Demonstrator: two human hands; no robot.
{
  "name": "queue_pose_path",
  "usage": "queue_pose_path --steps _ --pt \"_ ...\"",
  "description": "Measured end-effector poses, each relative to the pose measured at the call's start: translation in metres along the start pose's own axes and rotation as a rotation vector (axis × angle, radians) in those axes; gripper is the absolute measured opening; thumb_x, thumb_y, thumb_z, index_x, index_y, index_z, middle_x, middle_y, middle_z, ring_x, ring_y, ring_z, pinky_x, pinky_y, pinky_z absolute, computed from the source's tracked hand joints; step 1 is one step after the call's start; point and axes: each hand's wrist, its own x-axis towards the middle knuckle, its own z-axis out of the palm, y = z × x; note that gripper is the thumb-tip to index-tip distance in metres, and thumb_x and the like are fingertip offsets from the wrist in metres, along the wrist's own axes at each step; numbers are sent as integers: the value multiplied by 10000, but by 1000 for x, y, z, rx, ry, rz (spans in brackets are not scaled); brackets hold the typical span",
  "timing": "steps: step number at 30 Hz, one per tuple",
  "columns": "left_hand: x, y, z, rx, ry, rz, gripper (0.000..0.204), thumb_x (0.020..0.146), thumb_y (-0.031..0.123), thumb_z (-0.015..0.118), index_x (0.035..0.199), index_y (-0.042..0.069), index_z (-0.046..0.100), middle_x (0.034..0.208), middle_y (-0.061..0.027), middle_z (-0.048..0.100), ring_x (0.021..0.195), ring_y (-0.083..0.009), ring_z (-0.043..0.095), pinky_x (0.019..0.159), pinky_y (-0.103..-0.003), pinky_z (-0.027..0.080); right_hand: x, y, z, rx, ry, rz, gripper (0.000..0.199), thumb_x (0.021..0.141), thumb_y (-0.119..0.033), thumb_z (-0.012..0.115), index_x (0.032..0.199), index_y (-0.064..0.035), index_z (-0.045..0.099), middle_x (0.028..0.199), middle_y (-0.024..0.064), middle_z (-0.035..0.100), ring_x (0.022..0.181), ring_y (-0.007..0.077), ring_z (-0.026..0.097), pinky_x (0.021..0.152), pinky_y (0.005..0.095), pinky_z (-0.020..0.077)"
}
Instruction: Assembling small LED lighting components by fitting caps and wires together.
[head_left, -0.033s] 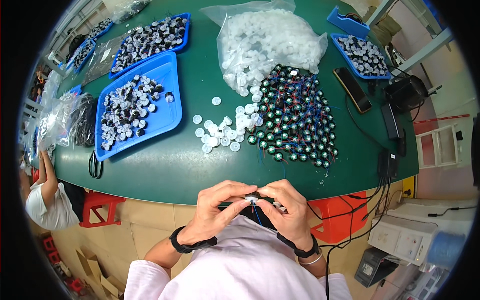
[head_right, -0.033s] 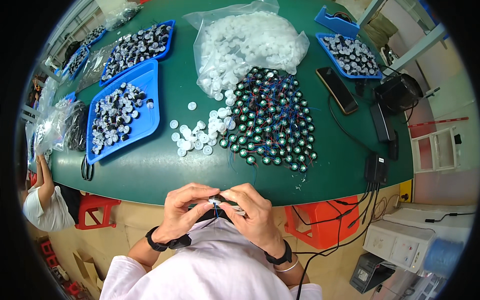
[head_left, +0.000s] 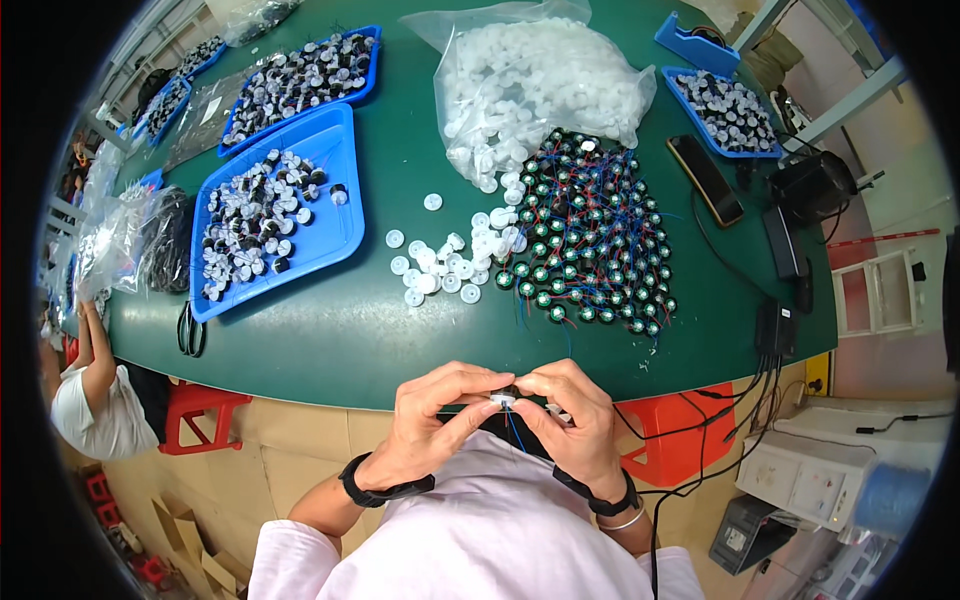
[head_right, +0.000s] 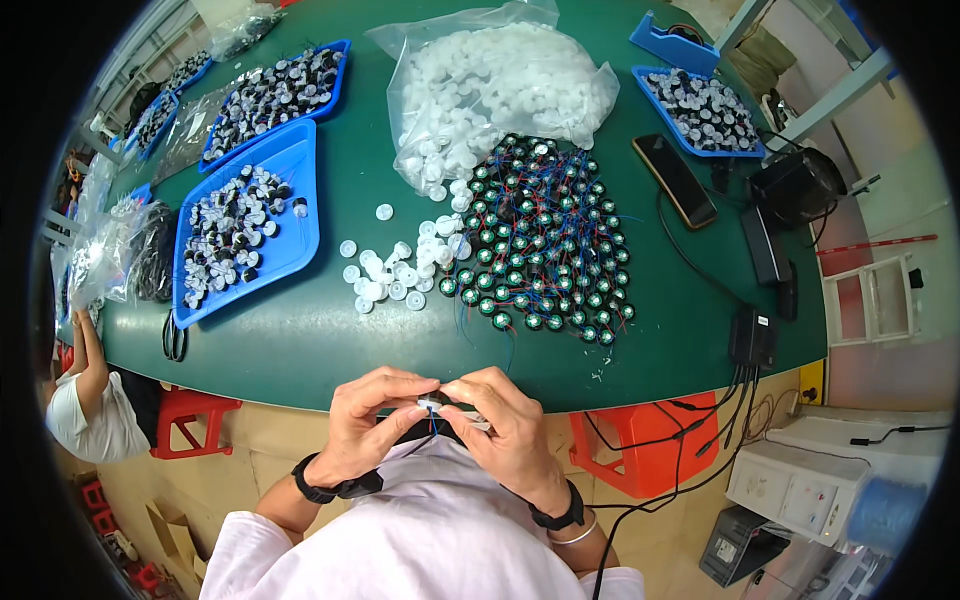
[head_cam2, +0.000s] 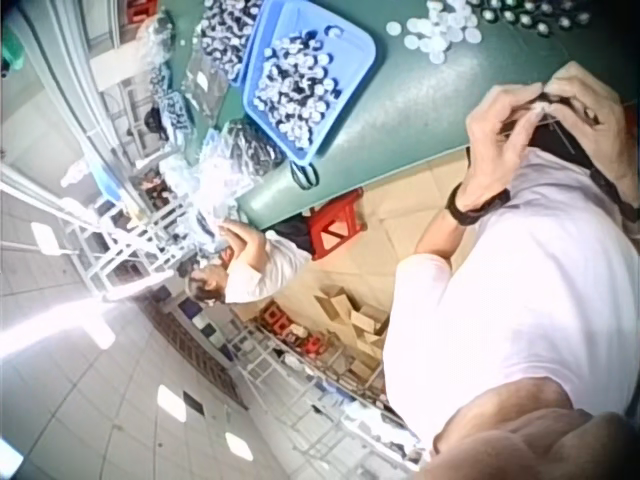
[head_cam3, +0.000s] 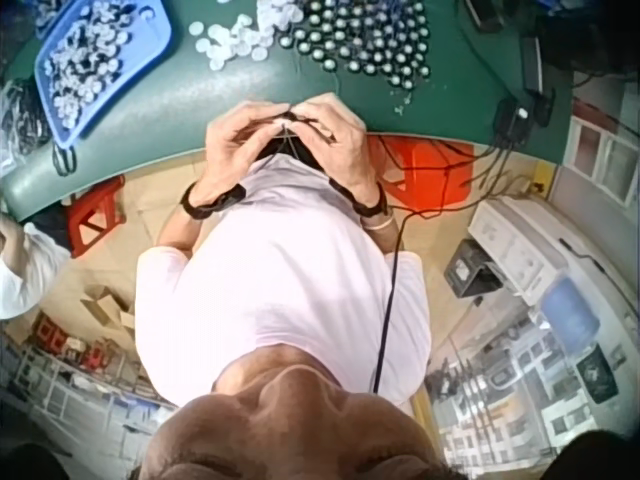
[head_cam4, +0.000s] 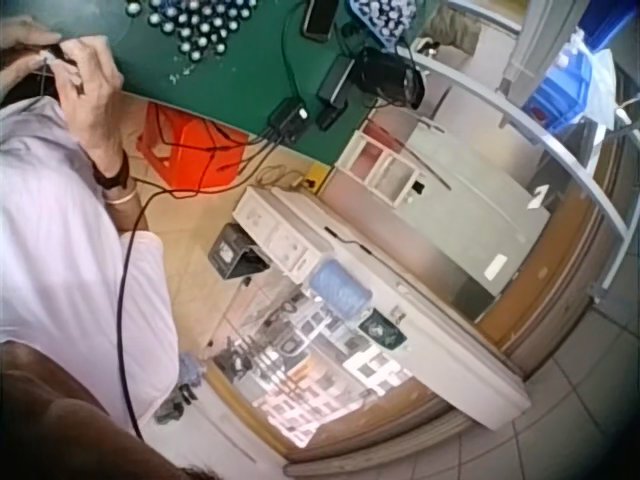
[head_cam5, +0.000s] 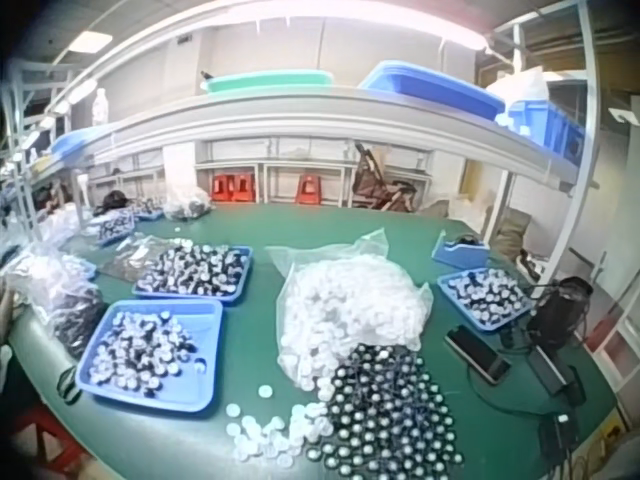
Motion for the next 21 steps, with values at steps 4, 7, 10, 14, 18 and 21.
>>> queue_pose_path --steps 4,7,10,14,18,21 --pt "-2 -3 -3 58 37 8 231 842 -17 630 1073 -14 646 964 -121 637 842 -156 645 747 -257 542 2 1 9 39 -9 53 157 768 -18 714 907 -24 643 814 30 600 581 79 468 497 222 351" --pt "3 0 -15 -103 132 -147 232 843 -4 633 1075 -3 640 1009 -125 649 855 -168 655 771 -271 544 1 6 18 60 14 98 132 807 -27 681 928 -21 629 765 14 566 583 65 450 512 214 355" --pt "27 0 -63 -410 447 -90 296 871 79 629 1151 -7 591 1079 -142 647 935 -186 654 836 -272 532 -2 10 18 105 51 229 139 839 -51 659 964 -18 608 746 0 541 586 57 430 524 210 354" --pt "54 11 -108 -687 682 -138 363 913 145 577 1220 -41 522 1156 -171 619 1019 -204 633 874 -271 527 -14 13 4 13 50 312 145 887 -73 598 1010 -2 565 800 73 575 611 140 511 554 265 416" --pt "60 4 -89 -267 171 -161 215 929 122 548 1084 -2 633 970 -123 681 826 -194 665 730 -268 535 -22 21 -21 -28 86 261 213 936 -145 538 1091 -8 587 799 65 562 620 125 505 566 249 409" --pt "67 16 -42 183 -319 -203 141 888 84 574 942 6 679 866 -108 683 730 -217 656 673 -306 520 -25 17 -36 20 235 388 294 961 -244 519 1135 -15 582 726 31 519 614 101 475 560 263 387"
